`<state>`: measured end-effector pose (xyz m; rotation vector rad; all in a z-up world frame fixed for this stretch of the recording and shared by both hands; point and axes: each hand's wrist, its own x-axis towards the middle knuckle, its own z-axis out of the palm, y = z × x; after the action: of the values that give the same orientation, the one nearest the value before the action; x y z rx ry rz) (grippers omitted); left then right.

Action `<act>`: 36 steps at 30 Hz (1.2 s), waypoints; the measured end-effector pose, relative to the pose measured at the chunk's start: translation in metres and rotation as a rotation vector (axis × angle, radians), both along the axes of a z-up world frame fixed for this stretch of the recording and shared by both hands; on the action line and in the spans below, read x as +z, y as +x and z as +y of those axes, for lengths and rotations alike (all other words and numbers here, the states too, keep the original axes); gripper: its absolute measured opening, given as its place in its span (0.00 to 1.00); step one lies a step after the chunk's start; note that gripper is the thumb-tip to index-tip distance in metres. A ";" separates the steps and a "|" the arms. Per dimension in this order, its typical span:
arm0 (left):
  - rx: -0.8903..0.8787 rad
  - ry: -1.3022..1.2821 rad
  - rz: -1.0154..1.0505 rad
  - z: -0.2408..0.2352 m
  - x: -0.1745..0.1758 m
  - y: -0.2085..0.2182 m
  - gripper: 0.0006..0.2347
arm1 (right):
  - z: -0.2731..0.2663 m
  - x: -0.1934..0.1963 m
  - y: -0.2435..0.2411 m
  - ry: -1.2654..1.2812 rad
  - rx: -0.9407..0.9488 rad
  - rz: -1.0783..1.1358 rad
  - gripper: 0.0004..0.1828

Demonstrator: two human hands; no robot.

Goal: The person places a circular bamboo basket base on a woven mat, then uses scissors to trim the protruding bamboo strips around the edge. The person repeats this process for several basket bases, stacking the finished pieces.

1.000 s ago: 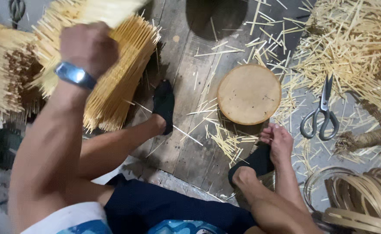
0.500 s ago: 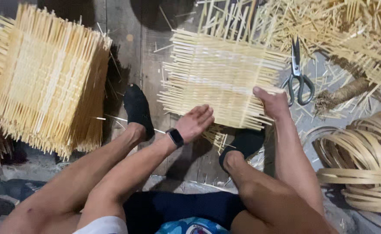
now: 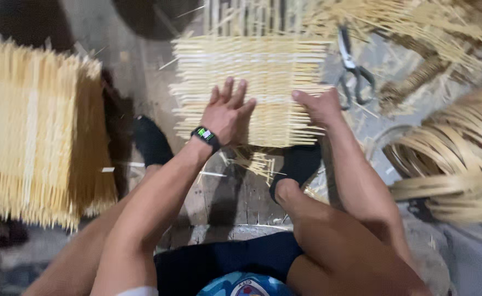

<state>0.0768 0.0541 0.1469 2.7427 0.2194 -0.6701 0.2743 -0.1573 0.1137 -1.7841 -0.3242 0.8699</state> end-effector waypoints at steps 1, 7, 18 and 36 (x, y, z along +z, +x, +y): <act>-0.044 0.119 -0.188 0.002 0.000 -0.003 0.38 | -0.001 -0.002 -0.002 -0.046 -0.098 0.093 0.19; -0.056 -0.043 -0.163 0.009 0.005 0.003 0.38 | -0.123 0.024 0.033 -0.059 -0.478 -0.569 0.11; -0.034 0.012 -0.161 0.002 0.034 0.011 0.44 | -0.454 0.171 0.059 -1.310 -0.573 -0.901 0.09; 0.792 -2.243 -0.846 -0.023 0.143 0.075 0.17 | -0.072 0.269 0.031 0.352 0.030 0.089 0.20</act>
<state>0.1517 0.0307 0.2900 0.4310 0.1264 0.4386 0.3056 -0.2294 0.3828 -1.4144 -0.4195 0.8519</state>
